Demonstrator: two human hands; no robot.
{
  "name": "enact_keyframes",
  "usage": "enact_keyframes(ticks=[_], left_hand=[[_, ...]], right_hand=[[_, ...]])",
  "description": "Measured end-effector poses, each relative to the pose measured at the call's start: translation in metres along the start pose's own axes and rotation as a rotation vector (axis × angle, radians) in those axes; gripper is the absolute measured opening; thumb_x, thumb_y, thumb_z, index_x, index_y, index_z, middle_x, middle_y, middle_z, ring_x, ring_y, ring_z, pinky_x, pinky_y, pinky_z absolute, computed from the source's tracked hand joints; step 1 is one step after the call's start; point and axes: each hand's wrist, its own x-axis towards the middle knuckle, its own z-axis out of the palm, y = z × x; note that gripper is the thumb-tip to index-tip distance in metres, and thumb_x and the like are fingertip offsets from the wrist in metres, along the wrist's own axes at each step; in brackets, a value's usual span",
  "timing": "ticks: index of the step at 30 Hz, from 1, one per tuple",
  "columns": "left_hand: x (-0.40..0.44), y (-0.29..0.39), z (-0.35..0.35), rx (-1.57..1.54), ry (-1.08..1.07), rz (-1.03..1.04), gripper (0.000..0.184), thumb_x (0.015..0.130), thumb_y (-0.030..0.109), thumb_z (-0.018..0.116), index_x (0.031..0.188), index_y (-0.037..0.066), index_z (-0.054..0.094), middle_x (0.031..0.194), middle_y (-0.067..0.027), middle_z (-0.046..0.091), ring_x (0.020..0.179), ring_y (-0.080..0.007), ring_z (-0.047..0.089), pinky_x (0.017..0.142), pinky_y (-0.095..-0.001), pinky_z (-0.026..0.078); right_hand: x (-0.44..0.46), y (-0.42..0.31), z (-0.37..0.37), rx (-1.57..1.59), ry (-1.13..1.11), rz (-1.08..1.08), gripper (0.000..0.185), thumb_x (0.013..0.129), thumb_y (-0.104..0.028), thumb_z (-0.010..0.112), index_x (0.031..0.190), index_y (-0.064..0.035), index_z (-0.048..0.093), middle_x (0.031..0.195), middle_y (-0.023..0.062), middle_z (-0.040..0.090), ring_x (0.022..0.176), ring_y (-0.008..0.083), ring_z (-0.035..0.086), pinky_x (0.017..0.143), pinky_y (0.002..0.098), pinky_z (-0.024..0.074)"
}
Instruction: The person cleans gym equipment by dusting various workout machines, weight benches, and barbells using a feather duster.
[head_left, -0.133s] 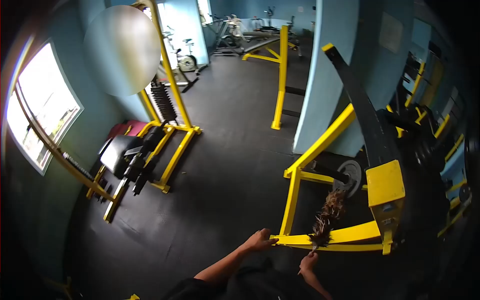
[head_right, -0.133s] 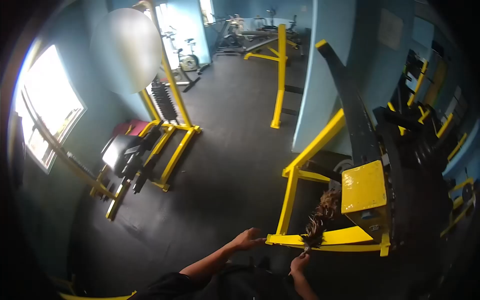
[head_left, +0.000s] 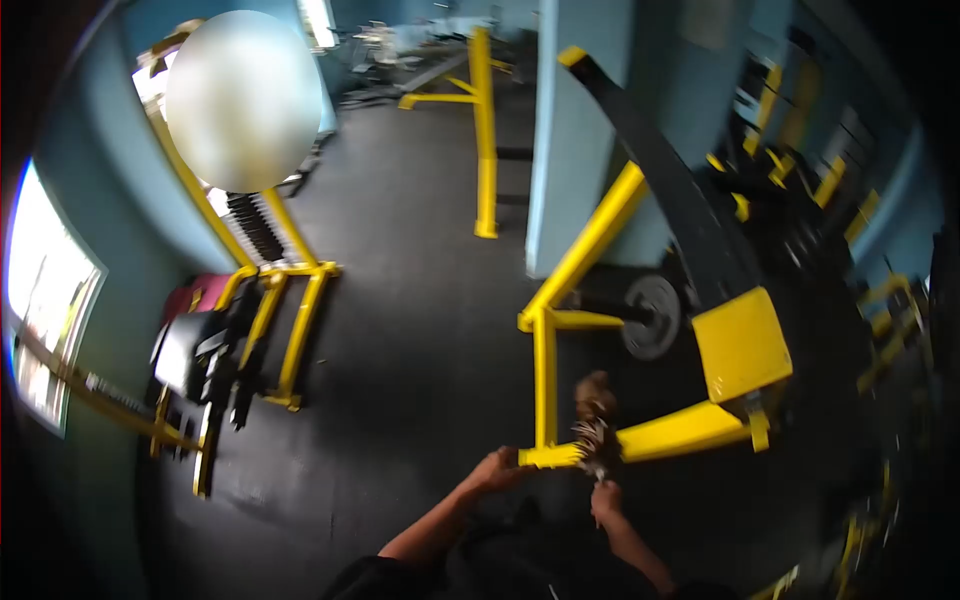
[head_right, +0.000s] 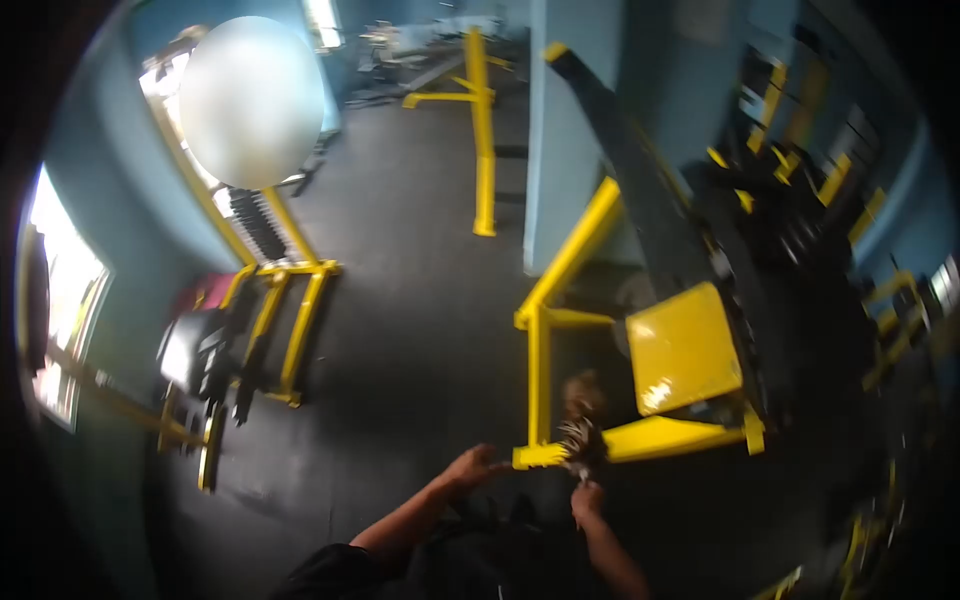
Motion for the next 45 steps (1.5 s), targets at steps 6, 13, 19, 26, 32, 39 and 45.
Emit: enact_keyframes(ticks=[6,13,19,26,32,39,45], left_hand=[[0.092,0.039,0.005,0.011,-0.14,0.138,0.069,0.076,0.047,0.066,0.123,-0.001,0.048,0.115,-0.024,0.056,0.109,-0.0343,0.055,0.09,-0.0399,0.044],[0.115,0.041,-0.034,0.049,-0.337,0.11,0.071,0.077,0.048,0.065,0.125,-0.001,0.046,0.122,-0.024,0.052,0.113,-0.0337,0.052,0.094,-0.0399,0.042],[0.133,0.013,-0.044,0.068,-0.37,0.078,0.069,0.077,0.045,0.066,0.124,-0.001,0.047,0.118,-0.0237,0.055,0.11,-0.0316,0.054,0.092,-0.0379,0.043],[0.152,-0.032,-0.056,-0.074,-0.337,-0.155,0.064,0.078,0.043,0.066,0.125,0.003,0.047,0.118,-0.0205,0.055,0.111,-0.0315,0.053,0.094,-0.0379,0.043],[0.174,-0.098,-0.041,-0.128,-0.273,-0.355,0.061,0.079,0.04,0.065,0.122,-0.001,0.049,0.111,-0.02,0.059,0.101,-0.0287,0.059,0.086,-0.0361,0.047],[0.187,-0.104,-0.04,-0.204,-0.196,-0.432,0.056,0.083,0.034,0.061,0.125,0.0,0.046,0.11,-0.0171,0.059,0.101,-0.0268,0.058,0.087,-0.0367,0.046],[0.199,-0.11,-0.021,-0.213,-0.134,-0.417,0.059,0.079,0.039,0.064,0.122,0.0,0.05,0.108,-0.0188,0.06,0.1,-0.0276,0.06,0.087,-0.0347,0.047]], right_hand=[[0.02,-0.002,-0.026,-0.054,0.695,-0.476,0.02,0.091,-0.017,0.044,0.099,-0.001,0.053,0.086,0.0248,0.059,0.086,0.0441,0.055,0.071,0.046,0.0444],[-0.018,-0.007,0.005,-0.245,0.4,-0.132,0.025,0.092,-0.016,0.045,0.108,0.0007,0.055,0.089,0.0236,0.061,0.086,0.041,0.058,0.07,0.0448,0.0457],[-0.019,0.012,0.037,-0.374,0.517,-0.023,0.031,0.093,-0.017,0.045,0.117,0.0,0.053,0.099,0.0213,0.062,0.089,0.0389,0.059,0.075,0.0426,0.0471],[0.019,0.076,0.037,-0.434,0.589,-0.245,0.031,0.091,-0.018,0.045,0.119,-0.0068,0.054,0.099,0.0208,0.062,0.089,0.0411,0.058,0.072,0.0469,0.0469],[0.065,0.013,0.05,-0.76,0.153,0.02,0.025,0.09,-0.015,0.046,0.109,-0.0037,0.058,0.094,0.0212,0.063,0.088,0.0415,0.058,0.074,0.0475,0.0468],[0.138,0.028,0.077,-0.694,0.107,-0.055,0.018,0.088,-0.013,0.047,0.099,-0.0048,0.058,0.092,0.0237,0.062,0.088,0.0432,0.058,0.072,0.0491,0.047],[0.182,0.01,0.076,-0.627,0.193,-0.209,0.024,0.085,-0.01,0.047,0.105,-0.0027,0.058,0.09,0.0253,0.062,0.088,0.0412,0.059,0.075,0.0461,0.0478]])
